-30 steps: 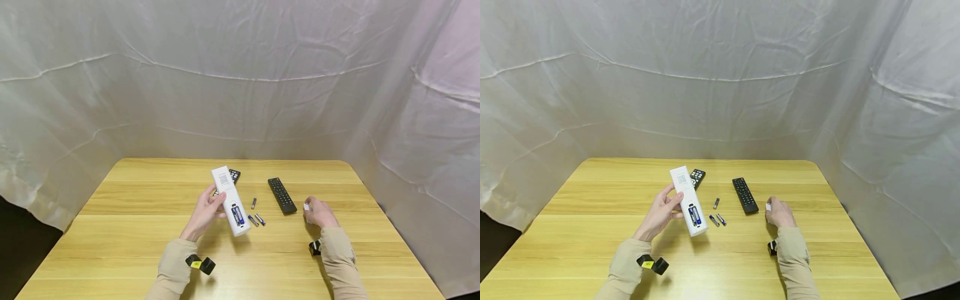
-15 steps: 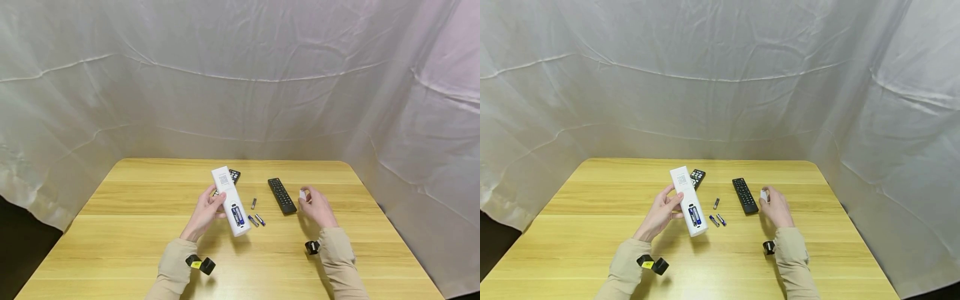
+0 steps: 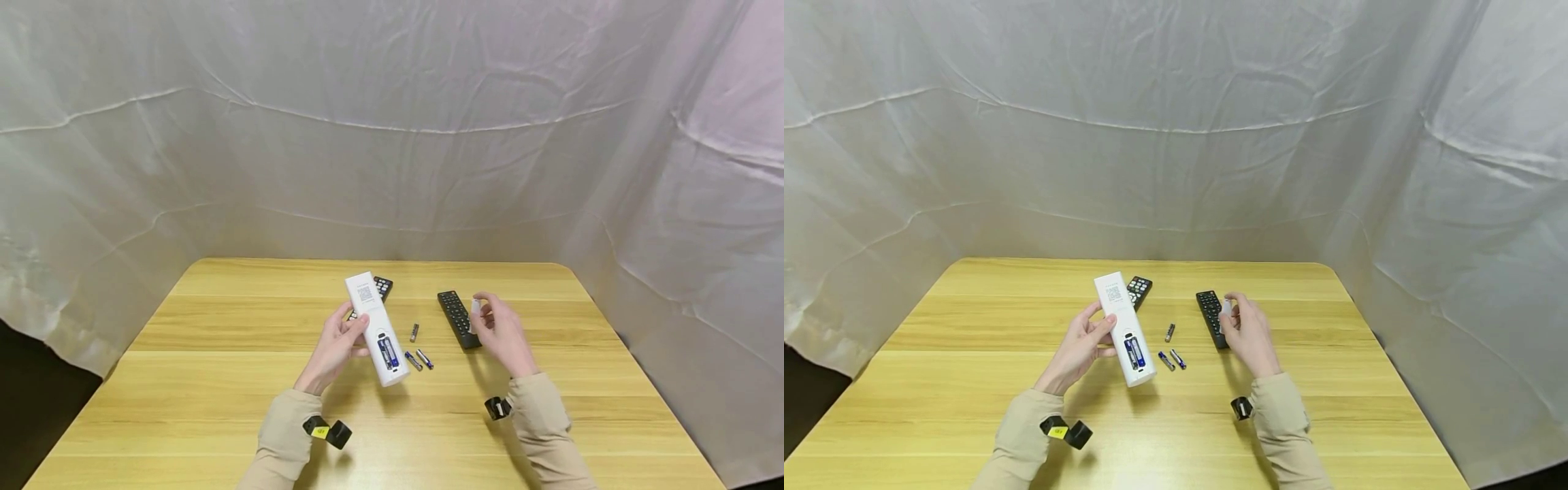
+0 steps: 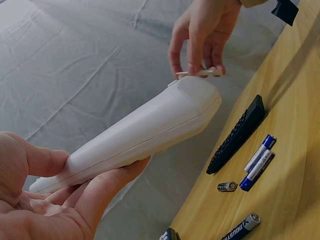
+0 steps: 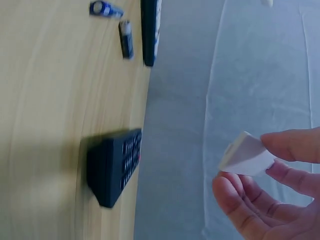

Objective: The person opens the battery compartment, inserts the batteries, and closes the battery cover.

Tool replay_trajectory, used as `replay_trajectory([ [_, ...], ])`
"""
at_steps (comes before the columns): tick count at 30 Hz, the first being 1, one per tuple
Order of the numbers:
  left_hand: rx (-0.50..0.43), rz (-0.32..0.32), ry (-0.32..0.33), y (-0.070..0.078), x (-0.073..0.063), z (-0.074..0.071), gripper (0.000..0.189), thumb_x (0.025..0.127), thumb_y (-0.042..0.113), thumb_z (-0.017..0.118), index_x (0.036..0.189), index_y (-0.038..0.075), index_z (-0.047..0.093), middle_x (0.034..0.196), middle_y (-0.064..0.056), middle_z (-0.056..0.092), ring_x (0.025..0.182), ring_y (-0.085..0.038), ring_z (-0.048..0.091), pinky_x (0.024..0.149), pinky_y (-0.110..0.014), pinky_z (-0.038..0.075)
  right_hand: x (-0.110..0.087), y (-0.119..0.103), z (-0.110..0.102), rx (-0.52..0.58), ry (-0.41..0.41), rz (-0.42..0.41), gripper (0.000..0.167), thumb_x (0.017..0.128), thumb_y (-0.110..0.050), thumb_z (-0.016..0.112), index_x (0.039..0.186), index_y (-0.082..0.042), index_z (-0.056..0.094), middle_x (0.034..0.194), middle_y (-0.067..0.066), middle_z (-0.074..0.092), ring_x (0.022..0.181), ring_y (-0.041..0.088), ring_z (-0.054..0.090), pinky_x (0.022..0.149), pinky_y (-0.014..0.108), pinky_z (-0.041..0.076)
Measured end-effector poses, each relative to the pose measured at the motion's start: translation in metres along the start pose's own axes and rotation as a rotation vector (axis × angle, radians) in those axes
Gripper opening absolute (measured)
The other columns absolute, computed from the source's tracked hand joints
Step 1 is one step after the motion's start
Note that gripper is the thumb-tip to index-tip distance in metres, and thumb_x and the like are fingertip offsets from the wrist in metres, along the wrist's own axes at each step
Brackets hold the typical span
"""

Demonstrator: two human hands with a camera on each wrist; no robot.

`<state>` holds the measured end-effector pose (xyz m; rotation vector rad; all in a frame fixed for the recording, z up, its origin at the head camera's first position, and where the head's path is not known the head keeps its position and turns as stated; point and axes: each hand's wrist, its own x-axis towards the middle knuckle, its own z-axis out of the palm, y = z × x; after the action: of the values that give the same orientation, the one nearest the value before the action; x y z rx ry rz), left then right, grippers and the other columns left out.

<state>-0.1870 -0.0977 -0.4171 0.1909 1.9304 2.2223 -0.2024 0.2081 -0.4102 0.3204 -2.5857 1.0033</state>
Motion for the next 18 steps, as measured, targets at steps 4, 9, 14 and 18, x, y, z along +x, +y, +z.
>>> replay_trajectory([
  [4,-0.004,-0.006,0.002,-0.001,0.000,0.000,0.046,0.107,0.011,0.043,0.151,0.002,0.033,0.119,-0.033,0.067,0.081,-0.013,0.074,0.073,-0.029,0.065,0.000,-0.009,0.009,0.050,0.031,-0.050,0.035,0.090,0.002,0.068,0.124,0.004,0.058,0.090,0.018,0.065,0.077,0.024,0.065,0.068,0.027,0.060],
  [9,-0.007,-0.008,0.003,-0.001,0.000,0.001,0.045,0.107,0.010,0.043,0.151,0.003,0.033,0.117,-0.031,0.069,0.080,-0.012,0.074,0.072,-0.029,0.065,-0.003,-0.024,0.022,0.100,0.105,-0.125,0.035,0.089,0.003,0.071,0.122,0.006,0.060,0.089,0.017,0.066,0.078,0.024,0.066,0.067,0.026,0.062],
  [14,-0.006,-0.007,0.009,-0.001,0.000,0.002,0.045,0.107,0.010,0.043,0.150,0.003,0.034,0.118,-0.032,0.068,0.080,-0.013,0.074,0.073,-0.030,0.065,-0.007,-0.041,0.033,0.140,0.167,-0.211,0.040,0.088,0.001,0.073,0.124,0.006,0.058,0.090,0.015,0.066,0.078,0.020,0.066,0.068,0.027,0.063],
  [18,-0.004,-0.010,0.014,-0.002,0.000,0.002,0.044,0.107,0.010,0.043,0.150,0.003,0.034,0.119,-0.032,0.068,0.082,-0.013,0.074,0.073,-0.030,0.065,-0.012,-0.053,0.041,0.168,0.210,-0.281,0.041,0.086,0.002,0.075,0.123,0.006,0.058,0.089,0.014,0.066,0.076,0.019,0.066,0.066,0.028,0.063],
])
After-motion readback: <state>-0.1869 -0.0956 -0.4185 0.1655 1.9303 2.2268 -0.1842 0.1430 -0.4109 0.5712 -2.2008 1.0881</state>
